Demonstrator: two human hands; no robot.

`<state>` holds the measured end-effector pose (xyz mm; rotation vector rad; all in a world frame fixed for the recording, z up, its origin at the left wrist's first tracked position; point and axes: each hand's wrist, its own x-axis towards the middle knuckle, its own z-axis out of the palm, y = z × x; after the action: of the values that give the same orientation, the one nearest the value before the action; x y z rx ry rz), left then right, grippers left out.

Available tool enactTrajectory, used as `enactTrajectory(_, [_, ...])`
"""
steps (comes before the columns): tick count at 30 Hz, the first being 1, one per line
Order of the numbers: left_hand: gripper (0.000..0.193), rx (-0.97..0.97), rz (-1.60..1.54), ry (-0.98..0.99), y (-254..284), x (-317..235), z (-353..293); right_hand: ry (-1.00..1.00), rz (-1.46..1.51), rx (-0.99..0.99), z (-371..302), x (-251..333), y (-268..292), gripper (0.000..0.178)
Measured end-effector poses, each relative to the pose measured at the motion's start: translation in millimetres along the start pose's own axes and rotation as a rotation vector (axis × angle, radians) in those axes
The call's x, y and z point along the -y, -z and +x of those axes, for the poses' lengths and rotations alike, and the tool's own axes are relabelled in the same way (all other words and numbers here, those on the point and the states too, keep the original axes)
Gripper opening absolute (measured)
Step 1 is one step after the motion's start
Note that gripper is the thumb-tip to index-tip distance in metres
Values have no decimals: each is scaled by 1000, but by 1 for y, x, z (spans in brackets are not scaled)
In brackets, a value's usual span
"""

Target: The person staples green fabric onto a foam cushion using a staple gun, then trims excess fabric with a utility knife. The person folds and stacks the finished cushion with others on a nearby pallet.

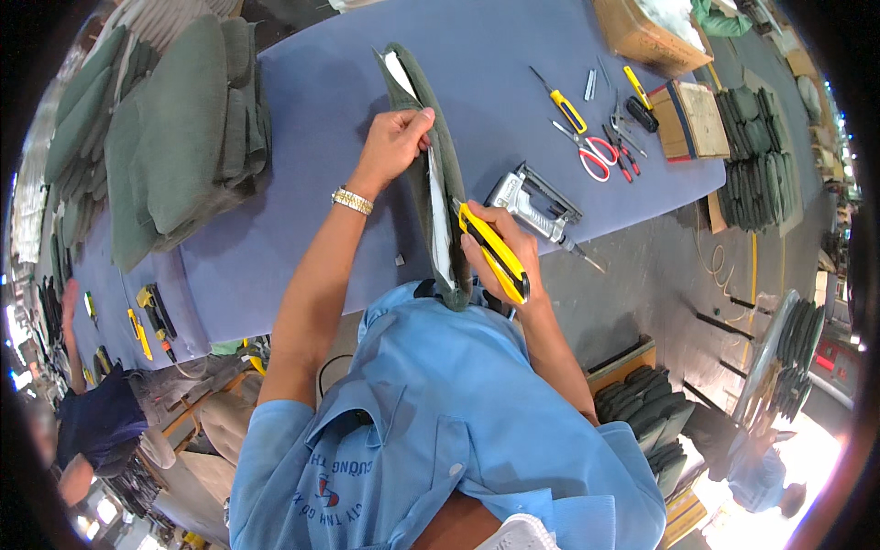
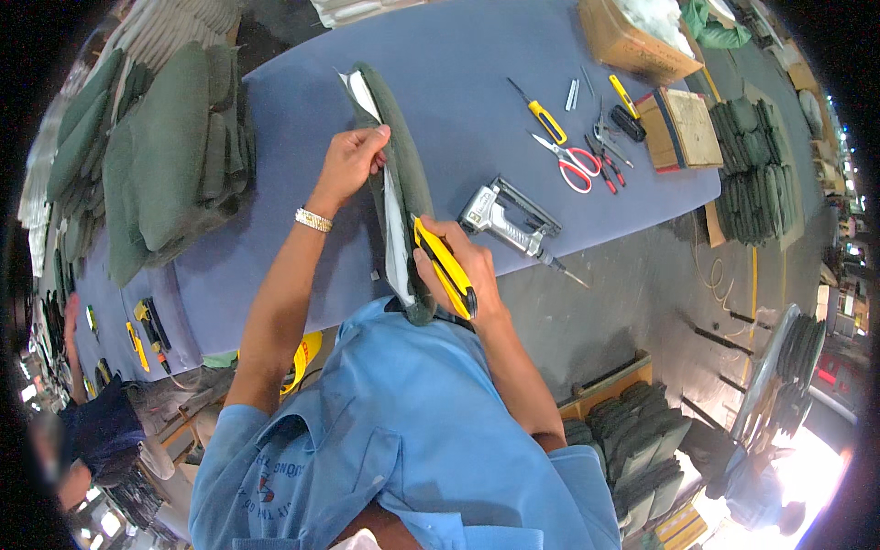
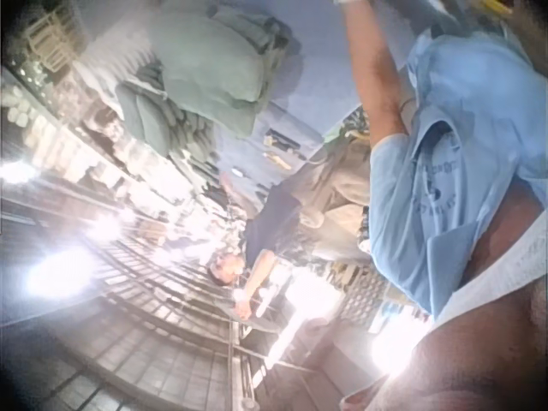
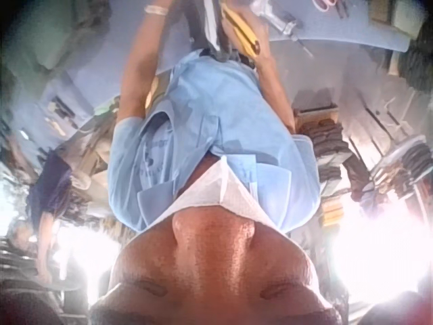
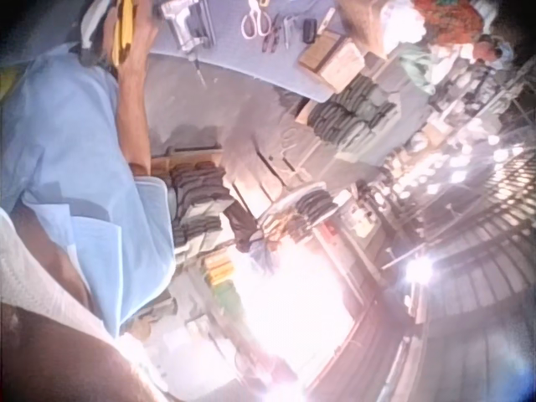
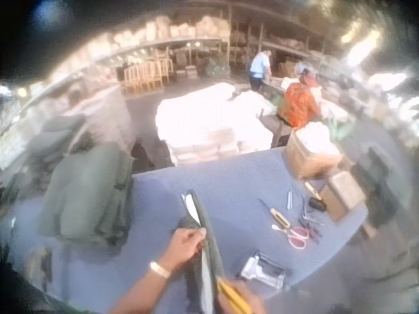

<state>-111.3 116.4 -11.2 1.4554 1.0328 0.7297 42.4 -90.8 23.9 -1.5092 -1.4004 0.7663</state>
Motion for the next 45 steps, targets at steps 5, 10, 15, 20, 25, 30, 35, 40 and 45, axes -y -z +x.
enactTrajectory(5, [44, -16, -76, 65, -2, -8, 0, -65, -1, 29, -35, 8, 8, 37])
enactTrajectory(10, [38, -39, -141, 43, -5, -8, 0, -87, -14, 51, -59, 12, 13, 38])
enactTrajectory(15, [35, -48, -165, 92, -3, -6, 2, -87, 6, 82, -75, 17, 17, 44])
enactTrajectory(20, [35, -35, -188, 85, -5, -5, 6, -72, -29, 75, -84, 18, 17, 44])
enactTrajectory(25, [41, -89, -162, 66, -10, -7, 5, -153, -20, 125, -91, 24, 25, 42])
enactTrajectory(30, [39, -252, -497, 64, -2, -11, 14, -187, -39, 179, -87, 29, 33, 40])
enactTrajectory(35, [34, -209, -401, -184, 39, -60, -29, -45, -9, 67, -68, 14, 41, 37])
enactTrajectory(40, [28, -200, -392, -309, 97, -76, -136, -202, 83, -203, -34, -5, 59, 42])
enactTrajectory(45, [30, -15, -463, 169, 112, -26, -266, -120, 0, -73, 1, -24, 64, 46])
